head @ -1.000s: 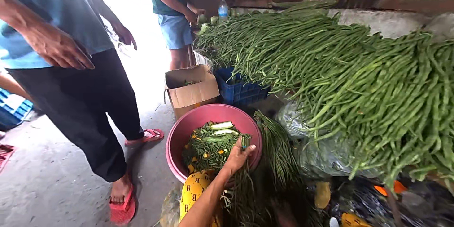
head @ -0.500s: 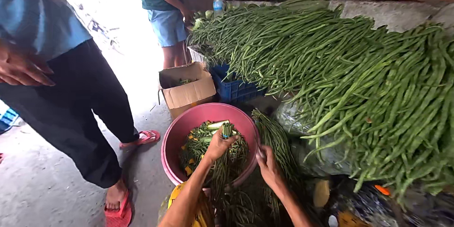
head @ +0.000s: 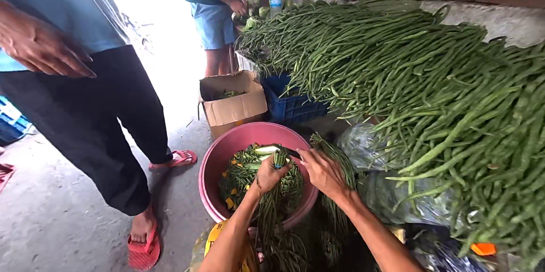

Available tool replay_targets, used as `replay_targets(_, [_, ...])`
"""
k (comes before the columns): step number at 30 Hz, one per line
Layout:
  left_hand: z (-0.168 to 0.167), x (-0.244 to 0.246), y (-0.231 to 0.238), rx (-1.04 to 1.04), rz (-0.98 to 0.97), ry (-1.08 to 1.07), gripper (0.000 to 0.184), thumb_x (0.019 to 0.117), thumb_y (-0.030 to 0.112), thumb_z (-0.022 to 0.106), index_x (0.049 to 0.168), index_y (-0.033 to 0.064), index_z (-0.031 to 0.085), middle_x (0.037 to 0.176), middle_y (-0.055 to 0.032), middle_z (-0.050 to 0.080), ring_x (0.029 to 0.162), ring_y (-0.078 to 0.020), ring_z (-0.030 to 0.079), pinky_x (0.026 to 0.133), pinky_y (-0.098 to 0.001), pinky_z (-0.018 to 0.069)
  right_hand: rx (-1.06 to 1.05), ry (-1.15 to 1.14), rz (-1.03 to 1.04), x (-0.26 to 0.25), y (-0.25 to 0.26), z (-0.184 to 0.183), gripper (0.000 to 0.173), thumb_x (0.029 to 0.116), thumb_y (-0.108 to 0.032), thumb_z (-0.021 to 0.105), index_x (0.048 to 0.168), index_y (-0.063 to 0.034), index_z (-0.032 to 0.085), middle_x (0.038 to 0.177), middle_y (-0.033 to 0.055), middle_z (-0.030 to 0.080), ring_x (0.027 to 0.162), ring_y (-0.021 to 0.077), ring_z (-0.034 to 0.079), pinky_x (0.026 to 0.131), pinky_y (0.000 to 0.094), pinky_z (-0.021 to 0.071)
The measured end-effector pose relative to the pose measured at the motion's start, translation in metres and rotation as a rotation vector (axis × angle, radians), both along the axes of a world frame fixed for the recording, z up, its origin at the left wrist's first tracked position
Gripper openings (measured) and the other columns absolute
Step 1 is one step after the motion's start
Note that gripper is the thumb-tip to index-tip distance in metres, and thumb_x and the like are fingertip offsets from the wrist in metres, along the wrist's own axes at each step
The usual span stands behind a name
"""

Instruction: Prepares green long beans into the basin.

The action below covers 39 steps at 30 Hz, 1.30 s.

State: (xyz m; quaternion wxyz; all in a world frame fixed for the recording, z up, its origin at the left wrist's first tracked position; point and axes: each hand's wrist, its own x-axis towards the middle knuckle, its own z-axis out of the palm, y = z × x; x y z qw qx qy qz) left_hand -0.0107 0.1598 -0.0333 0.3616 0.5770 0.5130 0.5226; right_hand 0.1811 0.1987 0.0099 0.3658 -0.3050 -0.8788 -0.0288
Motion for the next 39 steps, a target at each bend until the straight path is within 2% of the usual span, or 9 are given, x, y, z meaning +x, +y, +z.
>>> replay_targets(4, [0.011, 0.023, -0.019, -0.050, -0.199, 0.081, 0.030, 0.0925, 0.010, 0.069, 0.118, -0.0060, 0.065, 0.098, -0.0108, 0.071, 0.085, -0.0110, 0.067, 0.083, -0.0328, 0.0569, -0.381, 0.211, -0.055, 0.010, -0.014, 0.014, 0.047, 0.0980, -0.032, 0.061, 0.126, 0.0056, 0.065, 0.105, 0.0224, 0.072, 0.091, 0.0371, 0.072, 0.079, 0.0573, 0.0565])
replay_targets(8, [0.018, 0.045, -0.029, -0.219, -0.390, 0.142, 0.056, 0.0917, 0.007, 0.071, 0.140, -0.0068, 0.046, 0.111, -0.0225, 0.067, 0.090, -0.0252, 0.069, 0.083, -0.0433, 0.0579, -0.648, 0.188, -0.007, 0.026, -0.032, -0.005, 0.060, 0.0833, -0.038, 0.081, 0.122, 0.0058, 0.068, 0.112, 0.0228, 0.071, 0.104, 0.0354, 0.069, 0.093, 0.0545, 0.0539])
replay_targets(13, [0.007, 0.045, -0.024, -0.169, -0.469, 0.042, 0.072, 0.0841, 0.013, 0.081, 0.143, -0.0050, 0.044, 0.125, -0.0189, 0.065, 0.116, -0.0200, 0.065, 0.105, -0.0395, 0.0512, -0.670, 0.312, -0.037, 0.025, -0.033, 0.000, 0.048, 0.0813, -0.035, 0.079, 0.106, 0.0043, 0.071, 0.087, 0.0158, 0.071, 0.080, 0.0252, 0.068, 0.076, 0.0479, 0.0550])
replay_targets(16, [0.009, 0.030, -0.021, -0.133, -0.483, -0.080, 0.048, 0.0843, 0.007, 0.078, 0.127, -0.0043, 0.058, 0.106, -0.0060, 0.070, 0.098, -0.0076, 0.067, 0.095, -0.0299, 0.0549, -0.632, 0.394, -0.009, 0.014, -0.022, 0.041, 0.038, 0.0873, -0.029, 0.074, 0.109, 0.0019, 0.071, 0.089, 0.0117, 0.071, 0.079, 0.0187, 0.067, 0.074, 0.0428, 0.0565])
replay_targets(19, [0.013, 0.019, -0.022, -0.140, -0.299, -0.242, 0.030, 0.0904, 0.008, 0.070, 0.116, -0.0045, 0.061, 0.092, -0.0030, 0.073, 0.086, -0.0095, 0.071, 0.086, -0.0324, 0.0594, -0.768, 0.358, 0.006, 0.000, 0.000, 0.070, 0.042, 0.0990, -0.033, 0.065, 0.123, 0.0013, 0.064, 0.101, 0.0128, 0.069, 0.084, 0.0173, 0.064, 0.079, 0.0392, 0.0549])
replay_targets(24, [0.012, -0.013, -0.004, -0.146, -0.015, -0.364, 0.042, 0.1020, 0.020, 0.054, 0.135, -0.0027, 0.042, 0.079, -0.0002, 0.058, 0.062, -0.0080, 0.060, 0.062, -0.0255, 0.0560, -1.027, 0.341, -0.080, -0.021, 0.022, 0.034, 0.051, 0.1136, -0.037, 0.027, 0.138, -0.0033, 0.057, 0.093, 0.0070, 0.058, 0.074, 0.0148, 0.054, 0.072, 0.0341, 0.0485])
replay_targets(27, [0.009, -0.028, 0.000, -0.158, 0.021, -0.301, 0.044, 0.1066, 0.028, 0.047, 0.139, -0.0017, 0.042, 0.079, -0.0001, 0.056, 0.061, -0.0080, 0.057, 0.060, -0.0253, 0.0544, -1.143, 0.287, -0.094, -0.029, 0.020, 0.013, 0.047, 0.1126, -0.034, 0.037, 0.139, 0.0028, 0.048, 0.103, 0.0167, 0.059, 0.078, 0.0213, 0.059, 0.074, 0.0387, 0.0527])
replay_targets(30, [0.008, -0.036, 0.001, -0.198, 0.029, -0.206, 0.031, 0.1038, 0.021, 0.057, 0.124, -0.0028, 0.056, 0.080, -0.0013, 0.063, 0.064, -0.0083, 0.062, 0.063, -0.0256, 0.0569, -1.218, 0.170, -0.078, -0.039, 0.024, 0.004, 0.046, 0.1089, -0.032, 0.050, 0.140, 0.0017, 0.047, 0.113, 0.0193, 0.061, 0.084, 0.0222, 0.059, 0.077, 0.0393, 0.0507])
replay_targets(39, [0.005, -0.047, 0.001, -0.182, -0.041, -0.158, 0.039, 0.0993, 0.010, 0.058, 0.134, -0.0048, 0.048, 0.088, -0.0038, 0.065, 0.072, -0.0090, 0.066, 0.072, -0.0267, 0.0588, -1.242, -0.163, -0.055, -0.066, 0.034, 0.006, 0.051, 0.1084, -0.041, 0.049, 0.143, -0.0035, 0.050, 0.119, 0.0209, 0.060, 0.089, 0.0268, 0.059, 0.082, 0.0441, 0.0496])
